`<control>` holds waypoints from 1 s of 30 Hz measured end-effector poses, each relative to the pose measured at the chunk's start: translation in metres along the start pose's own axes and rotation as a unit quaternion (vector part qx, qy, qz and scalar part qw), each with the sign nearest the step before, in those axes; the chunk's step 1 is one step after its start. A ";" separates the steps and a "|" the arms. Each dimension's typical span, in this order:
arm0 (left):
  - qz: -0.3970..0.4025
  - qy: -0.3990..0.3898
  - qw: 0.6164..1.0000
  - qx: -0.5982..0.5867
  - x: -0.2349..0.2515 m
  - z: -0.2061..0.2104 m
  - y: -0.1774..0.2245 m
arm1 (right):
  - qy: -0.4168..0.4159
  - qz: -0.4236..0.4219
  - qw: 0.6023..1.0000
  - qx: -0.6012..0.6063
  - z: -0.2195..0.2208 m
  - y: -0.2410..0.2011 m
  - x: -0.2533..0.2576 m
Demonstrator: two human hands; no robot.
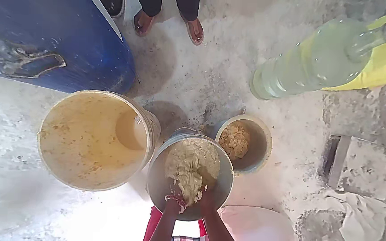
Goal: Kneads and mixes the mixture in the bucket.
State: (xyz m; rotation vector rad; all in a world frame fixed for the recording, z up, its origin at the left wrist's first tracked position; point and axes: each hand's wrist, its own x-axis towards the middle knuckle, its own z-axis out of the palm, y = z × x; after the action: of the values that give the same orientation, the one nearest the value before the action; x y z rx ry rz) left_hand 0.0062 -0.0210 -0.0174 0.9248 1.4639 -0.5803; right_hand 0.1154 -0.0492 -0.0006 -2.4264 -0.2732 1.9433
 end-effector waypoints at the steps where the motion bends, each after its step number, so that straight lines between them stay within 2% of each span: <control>1: -0.013 -0.002 1.000 0.009 -0.004 0.000 0.003 | -0.006 0.012 1.000 0.014 0.002 -0.001 -0.004; 3: -0.004 0.050 0.999 -0.023 -0.006 -0.001 0.010 | -0.015 -0.019 0.999 0.041 0.002 -0.001 -0.010; 6: 0.028 0.203 0.967 -0.151 -0.004 -0.007 0.027 | -0.020 -0.078 0.994 0.070 0.001 -0.010 -0.019; 8: 0.045 0.238 0.949 -0.201 -0.006 -0.011 0.036 | -0.028 -0.081 0.992 0.094 -0.004 -0.017 -0.029; 11: 0.071 0.217 0.945 -0.233 -0.015 -0.019 0.042 | -0.042 -0.075 0.991 0.106 -0.008 -0.018 -0.039; 13: 0.095 0.198 0.948 -0.230 -0.016 -0.020 0.036 | -0.067 -0.073 0.995 0.019 -0.010 -0.014 -0.046; 15: 0.084 0.152 0.953 -0.248 -0.014 -0.016 0.026 | -0.099 -0.071 0.991 -0.048 -0.016 -0.017 -0.058; 17: 0.105 0.143 0.932 -0.316 -0.014 -0.010 0.021 | -0.121 -0.098 0.984 -0.084 -0.023 -0.016 -0.067; 19: 0.148 0.109 0.903 -0.388 -0.023 -0.008 0.011 | -0.110 -0.158 0.981 -0.025 -0.023 -0.005 -0.066; 21: 0.164 0.084 0.873 -0.452 -0.035 -0.007 0.004 | -0.140 -0.134 0.981 0.002 -0.031 -0.012 -0.070; 25: 0.204 0.055 0.860 -0.465 -0.045 -0.003 -0.005 | -0.111 -0.082 0.988 -0.073 -0.029 -0.043 -0.051; 27: 0.224 0.028 0.830 -0.510 -0.035 -0.002 -0.010 | -0.104 -0.093 0.988 -0.068 -0.027 -0.044 -0.051; 30: 0.180 0.027 0.832 -0.524 -0.030 -0.011 -0.013 | -0.129 -0.085 0.988 -0.030 -0.029 -0.026 -0.063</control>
State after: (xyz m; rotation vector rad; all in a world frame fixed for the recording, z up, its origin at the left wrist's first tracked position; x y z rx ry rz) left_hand -0.0134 -0.0251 0.0113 0.2937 1.3216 0.5332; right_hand 0.1273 -0.0308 0.0702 -2.0998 -0.5329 2.1960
